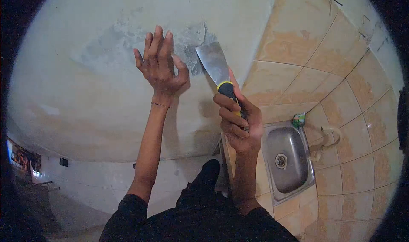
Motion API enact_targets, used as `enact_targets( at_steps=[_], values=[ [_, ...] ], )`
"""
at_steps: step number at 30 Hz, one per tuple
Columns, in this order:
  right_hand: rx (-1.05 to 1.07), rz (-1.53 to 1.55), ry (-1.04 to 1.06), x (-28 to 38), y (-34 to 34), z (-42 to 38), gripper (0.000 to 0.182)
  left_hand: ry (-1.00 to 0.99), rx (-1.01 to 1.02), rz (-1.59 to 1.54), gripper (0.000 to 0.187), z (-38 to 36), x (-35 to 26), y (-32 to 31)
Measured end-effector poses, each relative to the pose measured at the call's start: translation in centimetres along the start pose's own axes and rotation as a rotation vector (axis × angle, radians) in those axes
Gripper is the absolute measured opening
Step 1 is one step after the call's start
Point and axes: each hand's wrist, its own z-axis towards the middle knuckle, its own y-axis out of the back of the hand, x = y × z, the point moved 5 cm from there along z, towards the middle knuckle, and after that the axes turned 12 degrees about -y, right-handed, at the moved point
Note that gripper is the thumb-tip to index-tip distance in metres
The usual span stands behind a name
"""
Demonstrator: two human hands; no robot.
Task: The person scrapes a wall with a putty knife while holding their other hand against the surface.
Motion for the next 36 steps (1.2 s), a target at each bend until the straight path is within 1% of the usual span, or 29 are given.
enact_targets(
  at_steps=[12, 15, 18, 21, 24, 27, 30, 36],
  values=[
    [0.061, -0.045, -0.030, 0.2, 0.1, 0.1, 0.059, 0.001, -0.009, 0.005, 0.063, 0.0, -0.2, 0.0],
    [0.069, -0.052, -0.011, 0.6, 1.6, 0.0, 0.059, 0.003, -0.006, -0.006, 0.062, -0.1, -0.3, 0.0],
    [0.081, -0.087, -0.001, 0.5, 1.4, 0.3, 0.060, 0.004, -0.011, 0.002, 0.062, 0.0, -0.1, 0.0],
    [0.035, -0.075, -0.008, 0.3, -0.1, 0.6, 0.054, 0.010, 0.007, -0.001, 0.061, -0.3, -0.1, 0.1],
    [0.028, -0.070, 0.006, 0.4, 0.7, 0.1, 0.055, 0.004, -0.004, 0.004, 0.060, -0.1, 0.0, -0.1],
    [0.064, -0.069, -0.013, 0.5, 0.5, 0.6, 0.056, 0.011, -0.005, 0.020, 0.060, -0.1, 0.0, -0.1],
    [-0.002, -0.110, -0.004, 0.6, 0.2, 0.6, 0.062, 0.012, 0.005, 0.005, 0.060, -0.1, -0.3, 0.1],
    [-0.034, -0.123, -0.003, 0.5, -0.3, 0.2, 0.063, 0.008, -0.008, 0.004, 0.059, -0.2, -0.1, 0.0]
  ],
)
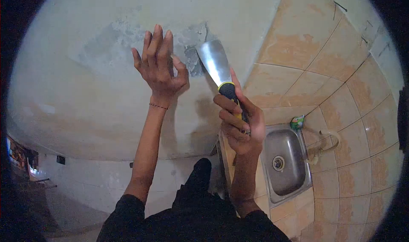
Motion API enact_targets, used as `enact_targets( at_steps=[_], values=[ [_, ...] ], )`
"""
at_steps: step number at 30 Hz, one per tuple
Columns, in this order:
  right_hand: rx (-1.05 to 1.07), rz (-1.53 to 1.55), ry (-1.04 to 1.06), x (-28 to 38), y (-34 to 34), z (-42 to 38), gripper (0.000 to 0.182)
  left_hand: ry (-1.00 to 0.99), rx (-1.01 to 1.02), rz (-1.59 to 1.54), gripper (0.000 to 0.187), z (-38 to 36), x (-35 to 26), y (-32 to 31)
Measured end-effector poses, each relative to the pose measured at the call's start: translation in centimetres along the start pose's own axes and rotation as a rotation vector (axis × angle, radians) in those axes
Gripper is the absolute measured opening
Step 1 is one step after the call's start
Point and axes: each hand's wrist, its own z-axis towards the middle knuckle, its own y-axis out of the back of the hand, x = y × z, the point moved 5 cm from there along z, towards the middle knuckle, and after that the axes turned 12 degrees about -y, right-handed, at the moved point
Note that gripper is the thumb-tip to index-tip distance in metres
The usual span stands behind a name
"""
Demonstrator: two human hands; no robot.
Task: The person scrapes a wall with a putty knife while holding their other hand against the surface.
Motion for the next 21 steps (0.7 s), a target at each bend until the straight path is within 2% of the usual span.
enact_targets(
  at_steps=[3, 6, 21],
  values=[
    [-0.012, -0.025, 0.006, -0.1, 0.9, 0.1, 0.062, 0.001, 0.014, -0.009, 0.058, 0.0, -0.3, 0.1],
    [0.064, -0.015, 0.008, -0.1, 1.7, 0.3, 0.060, 0.005, 0.004, -0.011, 0.057, 0.3, -0.1, 0.1],
    [0.019, 0.035, -0.015, -0.1, 0.6, 0.1, 0.054, -0.002, -0.005, 0.000, 0.060, 0.0, 0.1, -0.1]
  ],
)
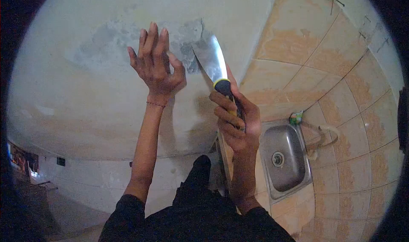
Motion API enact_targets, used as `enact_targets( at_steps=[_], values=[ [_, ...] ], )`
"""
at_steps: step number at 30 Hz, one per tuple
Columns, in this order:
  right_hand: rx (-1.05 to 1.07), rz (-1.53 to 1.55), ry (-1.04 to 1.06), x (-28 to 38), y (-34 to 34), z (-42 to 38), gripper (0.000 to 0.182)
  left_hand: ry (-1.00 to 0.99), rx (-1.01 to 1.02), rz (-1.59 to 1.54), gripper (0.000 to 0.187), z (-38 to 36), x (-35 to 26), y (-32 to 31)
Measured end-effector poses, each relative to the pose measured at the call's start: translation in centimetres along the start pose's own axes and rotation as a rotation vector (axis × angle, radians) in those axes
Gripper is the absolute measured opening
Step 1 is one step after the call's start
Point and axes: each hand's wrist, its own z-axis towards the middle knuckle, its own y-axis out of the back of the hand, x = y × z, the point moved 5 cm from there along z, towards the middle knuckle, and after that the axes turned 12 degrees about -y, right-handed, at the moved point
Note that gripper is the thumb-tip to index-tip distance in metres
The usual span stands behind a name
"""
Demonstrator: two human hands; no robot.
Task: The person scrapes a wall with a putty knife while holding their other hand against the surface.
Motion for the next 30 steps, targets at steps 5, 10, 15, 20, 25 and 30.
enact_targets(
  at_steps=[5, 10, 15, 20, 25, 30],
  values=[
    [0.027, 0.034, 0.005, 0.3, -0.1, 0.3, 0.052, 0.012, 0.014, -0.009, 0.061, 0.1, -0.2, 0.2],
    [0.063, -0.011, 0.032, 0.2, 0.7, 0.9, 0.052, 0.007, 0.010, -0.014, 0.062, 0.1, -0.1, 0.2],
    [-0.094, -0.169, 0.087, -0.2, -0.1, 0.4, 0.053, 0.019, 0.042, -0.019, 0.064, -0.1, -0.2, 0.3],
    [-0.875, -1.425, 0.494, -0.5, -5.7, -3.9, 0.051, 0.022, 0.042, -0.016, 0.063, 0.0, -0.2, 0.5],
    [-1.062, -2.475, 0.824, -0.3, -6.5, -0.1, 0.055, 0.020, 0.040, -0.034, 0.065, 0.2, -0.2, 0.8],
    [-1.289, -2.567, 0.431, -2.1, -1.9, -2.5, 0.062, 0.042, 0.058, -0.048, 0.066, 0.2, -0.3, 1.1]
  ],
)
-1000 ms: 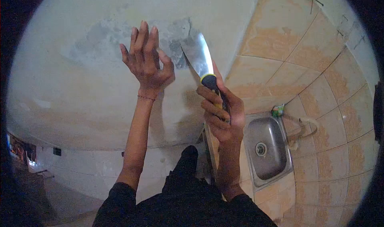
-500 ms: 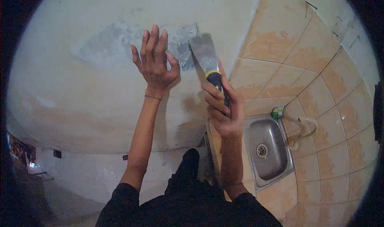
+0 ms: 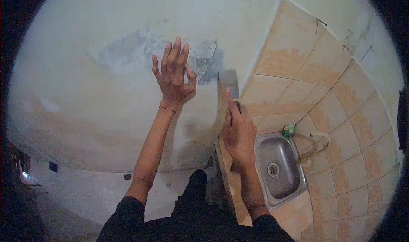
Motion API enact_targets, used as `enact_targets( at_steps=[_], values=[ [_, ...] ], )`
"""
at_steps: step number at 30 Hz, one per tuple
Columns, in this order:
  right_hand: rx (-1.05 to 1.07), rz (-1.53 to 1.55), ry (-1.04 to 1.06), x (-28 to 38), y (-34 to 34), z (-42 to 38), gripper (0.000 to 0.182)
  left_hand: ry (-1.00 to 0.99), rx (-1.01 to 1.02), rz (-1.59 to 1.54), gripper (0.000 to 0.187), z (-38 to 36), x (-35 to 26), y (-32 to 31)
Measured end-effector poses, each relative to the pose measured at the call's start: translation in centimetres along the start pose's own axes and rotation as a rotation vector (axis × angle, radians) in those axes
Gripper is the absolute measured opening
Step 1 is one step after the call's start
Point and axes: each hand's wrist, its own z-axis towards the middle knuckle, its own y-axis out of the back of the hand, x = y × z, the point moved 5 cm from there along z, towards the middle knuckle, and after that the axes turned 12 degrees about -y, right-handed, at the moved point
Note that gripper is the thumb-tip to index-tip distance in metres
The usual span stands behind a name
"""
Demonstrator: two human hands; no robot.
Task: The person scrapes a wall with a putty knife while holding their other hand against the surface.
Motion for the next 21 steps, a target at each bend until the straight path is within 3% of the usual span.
enact_targets(
  at_steps=[1, 4, 10, 13, 16, 18, 20, 21],
  values=[
    [0.060, -0.024, -0.026, -0.3, 0.0, -0.6, 0.062, -0.001, 0.008, -0.004, 0.065, 0.1, -0.1, 0.2],
    [-0.151, 0.061, 0.046, 1.5, 2.2, 0.1, 0.063, -0.017, 0.015, 0.003, 0.066, 0.0, 0.1, 0.1],
    [-0.083, 0.037, 0.036, 1.7, 1.4, 2.4, 0.069, -0.011, 0.006, -0.018, 0.066, -0.1, 0.0, 0.1],
    [0.036, 0.053, -0.051, 0.4, -0.3, 0.5, 0.062, 0.016, 0.024, -0.013, 0.065, 0.0, 0.0, 0.2],
    [0.025, 0.288, 0.089, -1.2, -1.4, -0.6, 0.063, 0.010, 0.019, -0.013, 0.064, 0.1, 0.0, 0.2],
    [0.134, 0.542, 0.040, -1.8, -1.6, -0.6, 0.062, 0.001, 0.013, -0.014, 0.064, 0.0, 0.0, 0.1],
    [0.411, 0.871, -0.161, -0.8, -0.9, -0.8, 0.061, 0.004, 0.013, -0.013, 0.064, -0.1, 0.2, -0.2],
    [0.433, 1.013, -0.210, -0.8, -1.1, -0.7, 0.060, -0.003, 0.010, -0.015, 0.064, -0.2, 0.3, -0.3]
  ],
)
